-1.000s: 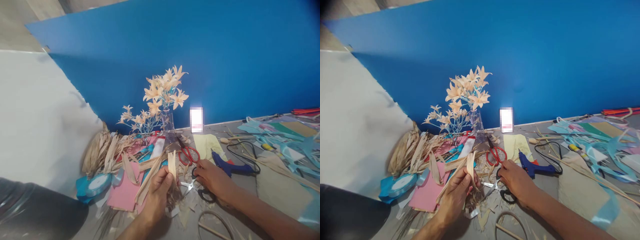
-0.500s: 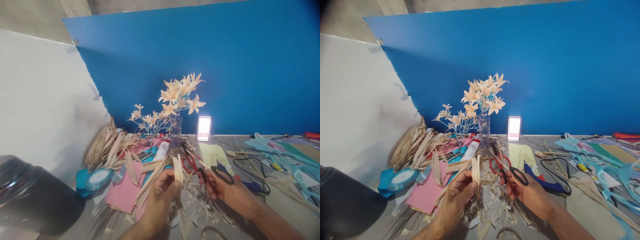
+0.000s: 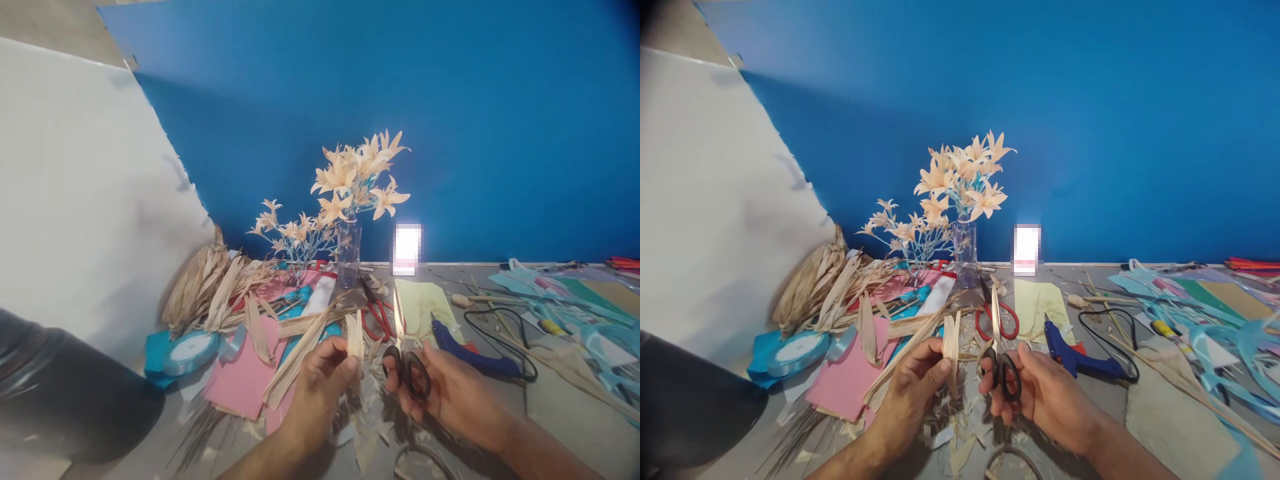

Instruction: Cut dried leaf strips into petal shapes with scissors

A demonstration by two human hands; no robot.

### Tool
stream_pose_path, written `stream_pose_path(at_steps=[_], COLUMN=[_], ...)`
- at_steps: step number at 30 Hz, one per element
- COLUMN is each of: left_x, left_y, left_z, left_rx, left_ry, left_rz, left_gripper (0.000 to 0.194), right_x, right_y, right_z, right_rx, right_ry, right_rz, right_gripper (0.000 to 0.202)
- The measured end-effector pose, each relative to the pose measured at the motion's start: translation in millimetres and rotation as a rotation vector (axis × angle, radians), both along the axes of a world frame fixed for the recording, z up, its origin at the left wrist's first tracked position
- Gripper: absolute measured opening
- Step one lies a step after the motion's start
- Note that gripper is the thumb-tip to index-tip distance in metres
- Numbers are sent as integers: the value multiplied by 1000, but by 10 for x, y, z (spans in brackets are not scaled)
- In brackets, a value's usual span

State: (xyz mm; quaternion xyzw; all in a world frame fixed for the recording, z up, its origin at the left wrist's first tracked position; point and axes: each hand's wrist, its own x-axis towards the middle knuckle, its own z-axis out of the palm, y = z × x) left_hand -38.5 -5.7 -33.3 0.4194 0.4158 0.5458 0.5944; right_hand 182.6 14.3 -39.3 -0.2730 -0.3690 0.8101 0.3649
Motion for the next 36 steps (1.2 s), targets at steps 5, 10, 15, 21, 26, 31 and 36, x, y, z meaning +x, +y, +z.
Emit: stream_pose_path(at_steps=[5,10,15,21,26,31,36], left_x=[-5,6,31,63,80,90,96], left_y=[23,16,10,7,-8,-6,8], left_z=[-30,-39,-42,-24,12,24,26], left_rx=[18,43,44,63,60,42,34], left_ry=[21,51,34,80,97,62,38], left_rz=[-6,2,3,28,45,37,49], left_gripper=[20,20,19,14,14,15,18], right_x=[-63,-174,-220,-238,-255,-271,-279], right_y=[-55,-93,-140,-161,-158,-182,-202], right_z=[42,64,48,5,-16,-11,-24], right_rx=[86,313,485,478,483,484,440], right_ry=[-178,-468,-554,-559,-553,-555,-556], right_rz=[81,124,151,141,119,129,116], right_gripper=[43,69,81,78,78,76,74])
